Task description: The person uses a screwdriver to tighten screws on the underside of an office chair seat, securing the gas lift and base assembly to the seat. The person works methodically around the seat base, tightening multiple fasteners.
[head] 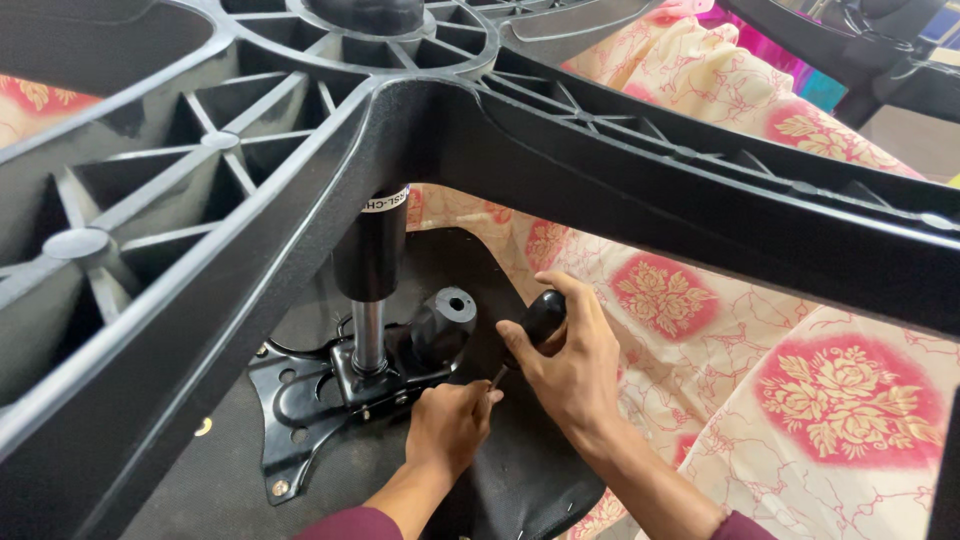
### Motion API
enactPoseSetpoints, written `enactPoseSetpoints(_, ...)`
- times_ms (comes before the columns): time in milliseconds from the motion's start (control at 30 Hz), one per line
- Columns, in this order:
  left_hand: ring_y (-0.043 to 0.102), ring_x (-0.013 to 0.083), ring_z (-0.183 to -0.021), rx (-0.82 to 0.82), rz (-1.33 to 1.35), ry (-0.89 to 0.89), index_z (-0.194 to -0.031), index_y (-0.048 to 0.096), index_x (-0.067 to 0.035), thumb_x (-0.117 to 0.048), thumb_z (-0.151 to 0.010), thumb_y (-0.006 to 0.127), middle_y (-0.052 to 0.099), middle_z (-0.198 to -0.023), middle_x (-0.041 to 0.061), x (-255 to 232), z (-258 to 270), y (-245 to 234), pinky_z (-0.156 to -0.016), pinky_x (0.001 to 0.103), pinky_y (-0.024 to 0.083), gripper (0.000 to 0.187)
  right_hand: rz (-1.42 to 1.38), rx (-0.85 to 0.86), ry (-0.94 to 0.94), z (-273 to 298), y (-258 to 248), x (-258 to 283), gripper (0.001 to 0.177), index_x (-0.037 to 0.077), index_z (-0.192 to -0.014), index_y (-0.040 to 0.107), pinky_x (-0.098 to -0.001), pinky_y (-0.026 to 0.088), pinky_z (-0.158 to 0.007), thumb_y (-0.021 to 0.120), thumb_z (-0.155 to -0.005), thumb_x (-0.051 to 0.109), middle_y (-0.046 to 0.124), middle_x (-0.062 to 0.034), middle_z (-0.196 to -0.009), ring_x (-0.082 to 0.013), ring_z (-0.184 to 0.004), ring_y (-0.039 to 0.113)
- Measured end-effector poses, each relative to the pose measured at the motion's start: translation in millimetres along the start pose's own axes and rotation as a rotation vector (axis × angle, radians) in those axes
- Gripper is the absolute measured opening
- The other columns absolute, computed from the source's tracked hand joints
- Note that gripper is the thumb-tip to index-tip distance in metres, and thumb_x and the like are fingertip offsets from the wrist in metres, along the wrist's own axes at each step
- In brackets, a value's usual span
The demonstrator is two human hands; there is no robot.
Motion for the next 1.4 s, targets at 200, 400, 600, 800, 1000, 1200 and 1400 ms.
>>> enactPoseSetpoints(200, 0.070, 0.0372, -0.063, 0.163, -0.093, -0.088, -0.084, 0.075, -0.010, -0.027, -0.096, 0.062, 0.071, -0.068, 0.016, 8.6, 0.6, 11.0, -0.058, 0.049, 0.055, 0.025, -0.173, 0.117, -0.289, 7.9, -4.6, 7.7, 0.066, 0.012, -0.147, 0.046, -0.0316, 0.053, -0.073, 0.075, -0.088, 0.010, 0.059, -0.0094, -0.122, -0.0189, -0.089, 0.060)
enactPoseSetpoints(400, 0.070, 0.0380, -0.063, 0.114, -0.114, -0.087, -0.084, 0.076, -0.012, -0.030, -0.094, 0.063, 0.071, -0.067, 0.016, 5.7, -1.6, 8.0, -0.059, 0.050, 0.055, 0.024, -0.167, 0.135, -0.220, 8.9, -4.9, -2.1, 0.063, 0.016, -0.144, 0.052, -0.0299, 0.057, -0.076, 0.074, -0.087, 0.000, 0.067, -0.0055, -0.114, -0.0162, -0.095, 0.067)
enactPoseSetpoints(600, 0.072, 0.0344, -0.066, 0.171, -0.028, -0.247, -0.087, 0.078, -0.012, -0.035, -0.091, 0.068, 0.072, -0.067, 0.014, 0.3, -2.6, 0.8, -0.066, 0.046, 0.057, 0.026, -0.049, 0.057, -0.118, 4.7, -3.2, 7.1, 0.061, 0.015, -0.129, 0.061, -0.0289, 0.060, -0.065, 0.090, -0.075, 0.015, 0.061, -0.0059, -0.099, -0.0146, -0.077, 0.067)
enactPoseSetpoints(800, 0.071, 0.0368, -0.066, 0.080, -0.040, -0.133, -0.085, 0.079, -0.012, -0.034, -0.090, 0.069, 0.072, -0.069, 0.016, 0.0, 1.7, 0.5, -0.064, 0.049, 0.056, 0.024, -0.020, -0.001, -0.196, 9.0, -5.5, 13.8, 0.062, 0.013, -0.132, 0.060, -0.0294, 0.057, -0.071, 0.090, -0.078, 0.015, 0.064, -0.0081, -0.109, -0.0175, -0.086, 0.066)
enactPoseSetpoints(1000, 0.070, 0.0365, -0.063, 0.061, -0.073, -0.120, -0.078, 0.073, -0.010, -0.029, -0.094, 0.064, 0.071, -0.067, 0.016, 4.2, 6.9, 9.3, -0.061, 0.047, 0.056, 0.027, -0.434, 0.208, -0.166, 12.8, 2.7, 0.9, 0.068, 0.016, -0.150, 0.045, -0.0262, 0.062, -0.076, 0.065, -0.087, 0.002, 0.063, -0.0046, -0.122, -0.0144, -0.097, 0.069)
enactPoseSetpoints(1200, 0.071, 0.0374, -0.065, 0.011, -0.049, -0.119, -0.087, 0.075, -0.009, -0.033, -0.086, 0.071, 0.071, -0.068, 0.017, -1.2, 9.8, 4.5, -0.060, 0.047, 0.057, 0.025, -0.150, 0.082, -0.298, 4.0, 4.1, 1.6, 0.066, 0.015, -0.135, 0.060, -0.0337, 0.053, -0.063, 0.086, -0.075, 0.007, 0.056, -0.0090, -0.094, -0.0193, -0.073, 0.057)
enactPoseSetpoints(1400, 0.071, 0.0374, -0.067, 0.105, -0.242, -0.059, -0.079, 0.073, -0.005, -0.031, -0.098, 0.064, 0.071, -0.071, 0.018, -2.7, 9.4, 13.0, -0.062, 0.047, 0.056, 0.032, -0.087, -0.010, -0.275, 5.2, -0.6, 3.4, 0.065, 0.014, -0.134, 0.060, -0.0338, 0.053, -0.066, 0.088, -0.075, 0.011, 0.058, -0.0092, -0.097, -0.0194, -0.075, 0.059)
Point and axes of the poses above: each hand's wrist, its own z-axis away from the middle knuckle, its own y-axis out of the palm, x = y × z, the point moved 4 cm from there along -z, towards the middle knuckle
